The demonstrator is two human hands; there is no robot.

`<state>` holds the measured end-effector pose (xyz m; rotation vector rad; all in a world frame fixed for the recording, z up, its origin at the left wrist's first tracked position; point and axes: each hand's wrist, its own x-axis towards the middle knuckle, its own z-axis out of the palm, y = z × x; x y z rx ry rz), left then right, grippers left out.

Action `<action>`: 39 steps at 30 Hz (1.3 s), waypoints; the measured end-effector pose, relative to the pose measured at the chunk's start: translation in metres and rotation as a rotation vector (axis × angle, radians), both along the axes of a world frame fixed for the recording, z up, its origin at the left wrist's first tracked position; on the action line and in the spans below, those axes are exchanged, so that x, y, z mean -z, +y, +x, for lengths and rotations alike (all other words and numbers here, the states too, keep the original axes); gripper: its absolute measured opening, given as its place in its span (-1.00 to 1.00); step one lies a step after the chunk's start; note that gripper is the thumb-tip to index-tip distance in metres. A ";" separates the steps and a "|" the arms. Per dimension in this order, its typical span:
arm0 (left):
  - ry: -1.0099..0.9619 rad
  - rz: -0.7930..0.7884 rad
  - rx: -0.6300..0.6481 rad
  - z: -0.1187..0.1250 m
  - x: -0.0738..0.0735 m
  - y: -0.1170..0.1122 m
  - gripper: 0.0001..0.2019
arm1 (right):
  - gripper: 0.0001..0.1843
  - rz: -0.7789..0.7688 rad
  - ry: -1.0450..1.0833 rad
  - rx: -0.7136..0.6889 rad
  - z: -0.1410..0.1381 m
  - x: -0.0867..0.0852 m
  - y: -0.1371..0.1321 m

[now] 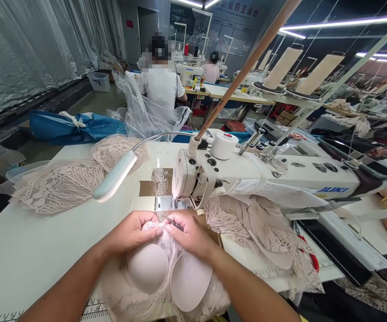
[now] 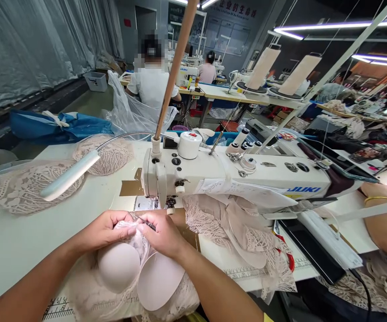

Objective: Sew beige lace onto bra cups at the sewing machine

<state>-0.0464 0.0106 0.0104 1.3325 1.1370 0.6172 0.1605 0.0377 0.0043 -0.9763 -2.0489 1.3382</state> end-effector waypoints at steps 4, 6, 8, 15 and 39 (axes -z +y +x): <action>-0.132 -0.107 0.004 0.002 0.000 0.001 -0.69 | -0.65 -0.052 -0.047 0.001 0.016 -0.003 0.007; -0.163 -0.131 0.009 0.003 -0.002 0.001 -0.70 | -0.66 -0.020 -0.048 -0.016 0.020 -0.005 0.009; -0.173 -0.140 0.009 0.005 -0.003 0.001 -0.71 | -0.71 0.016 -0.025 -0.037 0.021 -0.007 0.011; -0.152 -0.145 0.030 0.009 0.004 0.001 -0.69 | -0.77 -0.077 -0.113 -0.082 0.017 -0.012 0.009; -0.172 -0.156 0.057 0.014 0.007 0.001 -0.68 | -0.91 -0.017 -0.092 0.071 -0.003 -0.007 0.000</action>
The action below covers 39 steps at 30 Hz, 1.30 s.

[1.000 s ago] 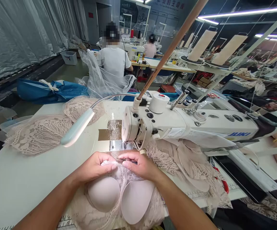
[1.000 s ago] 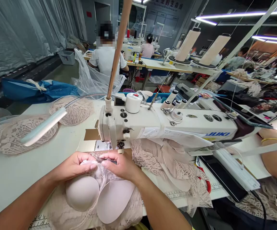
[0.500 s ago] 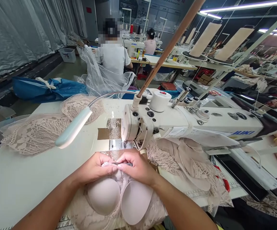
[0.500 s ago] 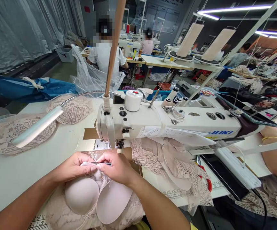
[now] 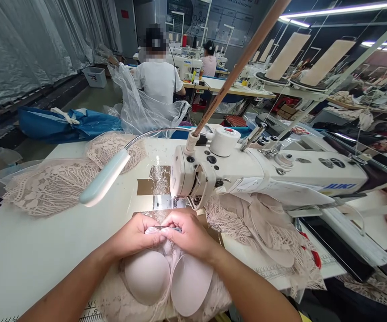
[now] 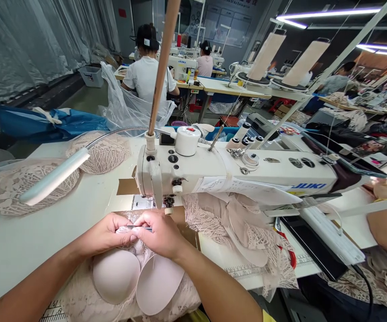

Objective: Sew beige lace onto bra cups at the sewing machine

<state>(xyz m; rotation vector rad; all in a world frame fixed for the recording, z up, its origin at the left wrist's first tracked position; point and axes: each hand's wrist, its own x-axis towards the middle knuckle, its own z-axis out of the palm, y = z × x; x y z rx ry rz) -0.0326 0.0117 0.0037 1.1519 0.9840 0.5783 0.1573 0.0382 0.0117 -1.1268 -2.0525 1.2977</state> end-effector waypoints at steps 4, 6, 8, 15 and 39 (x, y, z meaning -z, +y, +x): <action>0.012 0.008 0.007 0.000 -0.004 -0.001 -0.70 | -0.69 -0.157 0.103 0.010 0.000 0.009 0.000; 0.046 0.030 0.048 -0.008 -0.007 -0.001 -0.76 | -0.63 -0.203 0.081 -0.048 0.003 0.012 0.001; 0.093 0.015 0.142 -0.021 -0.011 -0.002 -0.82 | -0.79 -0.169 0.019 -0.058 0.006 0.012 0.002; 0.223 0.032 0.104 -0.060 -0.026 0.000 -0.78 | -0.83 -0.191 -0.109 -0.204 0.014 0.003 0.007; 0.060 -0.003 -0.040 -0.019 -0.009 0.000 -0.66 | -0.66 -0.198 0.182 -0.045 0.008 0.011 0.006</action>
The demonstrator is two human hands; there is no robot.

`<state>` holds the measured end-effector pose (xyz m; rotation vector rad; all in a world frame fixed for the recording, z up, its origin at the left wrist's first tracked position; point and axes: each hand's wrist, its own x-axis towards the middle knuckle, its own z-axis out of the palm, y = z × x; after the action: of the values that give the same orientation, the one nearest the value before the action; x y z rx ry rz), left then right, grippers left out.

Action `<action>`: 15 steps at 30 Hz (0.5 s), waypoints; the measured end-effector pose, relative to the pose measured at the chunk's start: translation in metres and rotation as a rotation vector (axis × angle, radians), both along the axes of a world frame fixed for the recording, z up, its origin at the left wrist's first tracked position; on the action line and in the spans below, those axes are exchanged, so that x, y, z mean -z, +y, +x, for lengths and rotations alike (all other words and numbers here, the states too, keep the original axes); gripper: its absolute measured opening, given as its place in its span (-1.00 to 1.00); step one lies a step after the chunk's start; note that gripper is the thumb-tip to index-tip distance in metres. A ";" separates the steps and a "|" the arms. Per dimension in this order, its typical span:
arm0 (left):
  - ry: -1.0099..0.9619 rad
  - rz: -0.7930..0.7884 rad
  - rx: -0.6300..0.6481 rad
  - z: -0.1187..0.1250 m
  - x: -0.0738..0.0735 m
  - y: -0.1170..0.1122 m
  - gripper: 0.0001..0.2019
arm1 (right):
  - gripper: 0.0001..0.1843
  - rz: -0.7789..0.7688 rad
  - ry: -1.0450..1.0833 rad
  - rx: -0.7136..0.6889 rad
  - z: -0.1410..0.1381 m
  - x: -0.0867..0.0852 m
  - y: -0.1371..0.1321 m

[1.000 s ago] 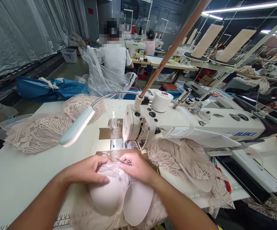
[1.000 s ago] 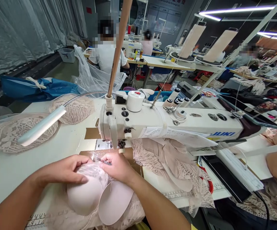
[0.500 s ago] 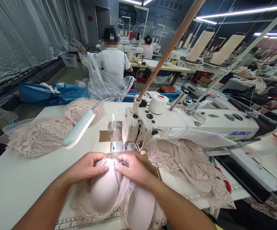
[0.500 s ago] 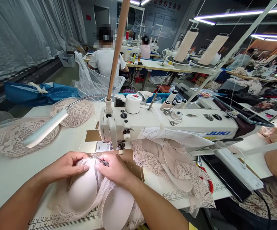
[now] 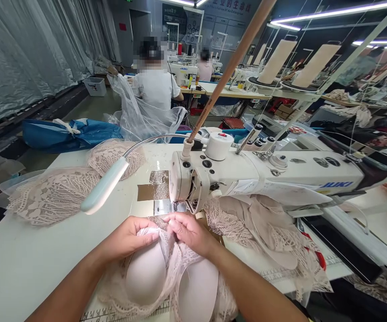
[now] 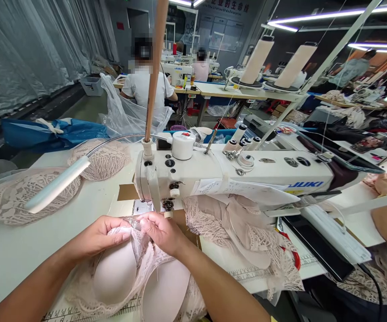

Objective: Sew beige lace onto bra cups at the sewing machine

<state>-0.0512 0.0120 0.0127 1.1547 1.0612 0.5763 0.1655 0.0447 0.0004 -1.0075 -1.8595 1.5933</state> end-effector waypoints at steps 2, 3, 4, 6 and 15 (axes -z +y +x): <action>-0.006 -0.015 -0.018 0.000 0.000 -0.001 -0.65 | -0.69 -0.003 -0.016 -0.006 0.004 0.001 0.002; -0.008 -0.019 -0.025 0.001 0.000 -0.001 -0.65 | -0.71 -0.004 -0.014 -0.009 0.005 0.001 0.003; -0.008 -0.019 -0.028 0.001 0.000 -0.001 -0.65 | -0.72 -0.007 -0.008 -0.013 0.005 0.001 0.003; -0.015 -0.016 -0.023 0.002 0.001 -0.001 -0.65 | -0.74 -0.025 0.007 -0.021 0.003 -0.001 0.002; -0.029 -0.088 0.012 0.001 0.009 0.000 -0.63 | -0.85 0.013 0.004 0.029 -0.009 -0.006 -0.008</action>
<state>-0.0497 0.0116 0.0033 1.0723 1.0443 0.5298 0.1570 0.0366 0.0067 -1.0204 -1.8419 1.5631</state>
